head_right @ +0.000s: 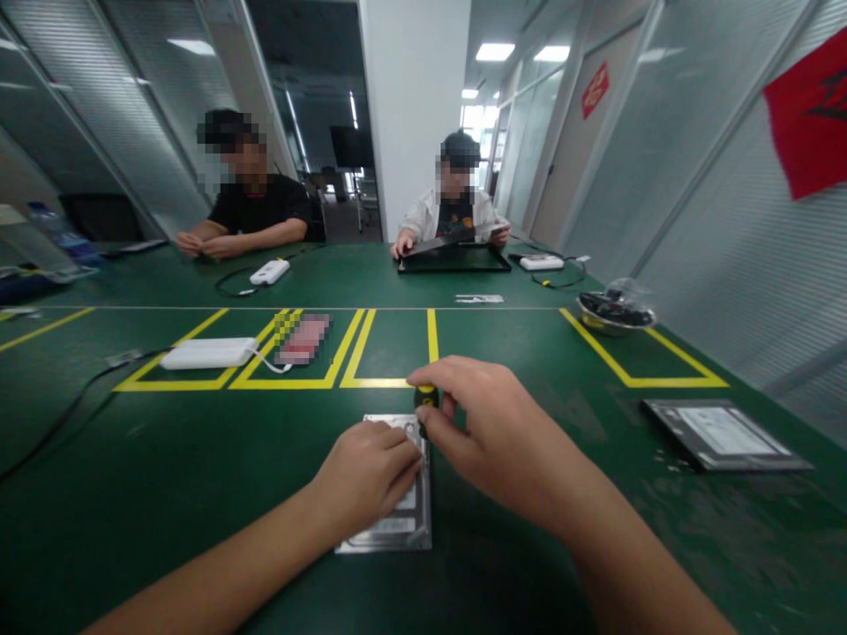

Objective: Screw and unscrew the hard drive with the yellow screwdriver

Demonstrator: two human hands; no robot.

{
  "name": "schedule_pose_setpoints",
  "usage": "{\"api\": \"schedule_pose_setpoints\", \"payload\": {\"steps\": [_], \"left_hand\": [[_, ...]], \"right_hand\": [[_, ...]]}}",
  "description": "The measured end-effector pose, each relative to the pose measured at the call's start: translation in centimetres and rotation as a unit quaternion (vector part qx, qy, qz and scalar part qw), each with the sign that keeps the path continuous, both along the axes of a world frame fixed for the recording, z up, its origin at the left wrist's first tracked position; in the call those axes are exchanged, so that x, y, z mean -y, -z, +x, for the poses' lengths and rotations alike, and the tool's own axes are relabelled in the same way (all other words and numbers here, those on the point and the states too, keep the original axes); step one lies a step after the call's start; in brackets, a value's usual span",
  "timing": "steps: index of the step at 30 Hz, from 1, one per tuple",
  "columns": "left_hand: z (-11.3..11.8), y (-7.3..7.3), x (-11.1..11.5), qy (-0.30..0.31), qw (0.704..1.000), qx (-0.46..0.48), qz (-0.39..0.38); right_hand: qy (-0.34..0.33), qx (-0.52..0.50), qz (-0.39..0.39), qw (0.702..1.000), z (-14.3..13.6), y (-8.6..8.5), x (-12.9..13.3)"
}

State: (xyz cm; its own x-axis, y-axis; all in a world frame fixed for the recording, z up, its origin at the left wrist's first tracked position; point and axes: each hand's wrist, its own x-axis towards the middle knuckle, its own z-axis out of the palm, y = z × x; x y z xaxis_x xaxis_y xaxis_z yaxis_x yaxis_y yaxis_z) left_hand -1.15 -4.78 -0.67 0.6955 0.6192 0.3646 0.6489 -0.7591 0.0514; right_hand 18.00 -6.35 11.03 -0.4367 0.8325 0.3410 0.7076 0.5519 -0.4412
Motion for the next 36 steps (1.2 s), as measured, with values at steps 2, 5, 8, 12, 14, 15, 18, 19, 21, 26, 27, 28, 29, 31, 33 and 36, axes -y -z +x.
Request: {"api": "schedule_pose_setpoints", "payload": {"steps": [2, 5, 8, 12, 14, 15, 18, 19, 21, 26, 27, 28, 29, 31, 33, 36], "left_hand": [[0.02, -0.01, -0.01, 0.001, 1.0, 0.0, 0.0], [0.08, -0.08, 0.0, -0.001, 1.0, 0.0, -0.001], [0.07, -0.16, 0.05, 0.0, 1.0, -0.001, -0.005], [0.04, -0.12, 0.05, -0.001, 1.0, 0.0, -0.004], [0.05, -0.05, 0.0, 0.0, 1.0, 0.003, 0.0], [0.05, -0.03, -0.02, 0.0, 1.0, 0.005, 0.002], [0.05, -0.02, -0.01, 0.004, 1.0, 0.011, 0.003], [0.05, -0.04, 0.01, 0.005, 1.0, 0.011, 0.003], [0.03, -0.08, 0.06, 0.005, 1.0, 0.011, 0.002], [0.02, -0.15, 0.1, -0.001, 1.0, 0.003, -0.003], [0.02, -0.15, 0.11, -0.001, 1.0, 0.002, -0.004], [0.02, -0.15, 0.12, -0.001, 1.0, 0.001, -0.005], [0.02, -0.15, 0.14, -0.001, 1.0, 0.0, -0.005], [0.0, -0.13, 0.16, -0.001, 1.0, -0.002, -0.006], [-0.01, -0.1, 0.16, -0.001, 1.0, -0.002, -0.005], [-0.02, -0.1, 0.16, -0.001, 1.0, 0.0, -0.005]], "right_hand": [[0.0, -0.009, 0.003, 1.0, -0.16, 0.03, -0.19], [-0.006, -0.005, 0.018, 1.0, -0.13, 0.04, -0.26], [-0.006, 0.0, 0.022, 1.0, 0.18, 0.05, 0.01], [-0.004, -0.007, 0.012, 1.0, 0.33, 0.11, 0.07], [-0.005, -0.007, 0.02, 1.0, 0.23, 0.14, -0.08], [-0.002, -0.006, 0.026, 1.0, 0.18, 0.15, -0.14], [-0.007, -0.006, 0.027, 1.0, 0.04, 0.09, -0.13], [-0.014, -0.009, 0.02, 1.0, -0.02, 0.06, -0.1], [-0.015, -0.012, 0.009, 1.0, -0.15, 0.04, -0.06], [0.023, 0.011, 0.033, 0.999, -0.29, 0.09, -0.15], [0.029, 0.012, 0.036, 0.999, -0.24, 0.06, -0.11], [0.036, 0.011, 0.037, 0.999, -0.17, 0.01, -0.06], [0.042, 0.01, 0.034, 0.998, -0.11, -0.04, -0.01], [0.043, 0.005, 0.024, 0.999, -0.03, -0.12, 0.05], [0.035, 0.002, 0.021, 0.999, -0.04, -0.14, -0.03], [0.043, 0.001, 0.037, 0.998, -0.13, -0.05, -0.27]]}}
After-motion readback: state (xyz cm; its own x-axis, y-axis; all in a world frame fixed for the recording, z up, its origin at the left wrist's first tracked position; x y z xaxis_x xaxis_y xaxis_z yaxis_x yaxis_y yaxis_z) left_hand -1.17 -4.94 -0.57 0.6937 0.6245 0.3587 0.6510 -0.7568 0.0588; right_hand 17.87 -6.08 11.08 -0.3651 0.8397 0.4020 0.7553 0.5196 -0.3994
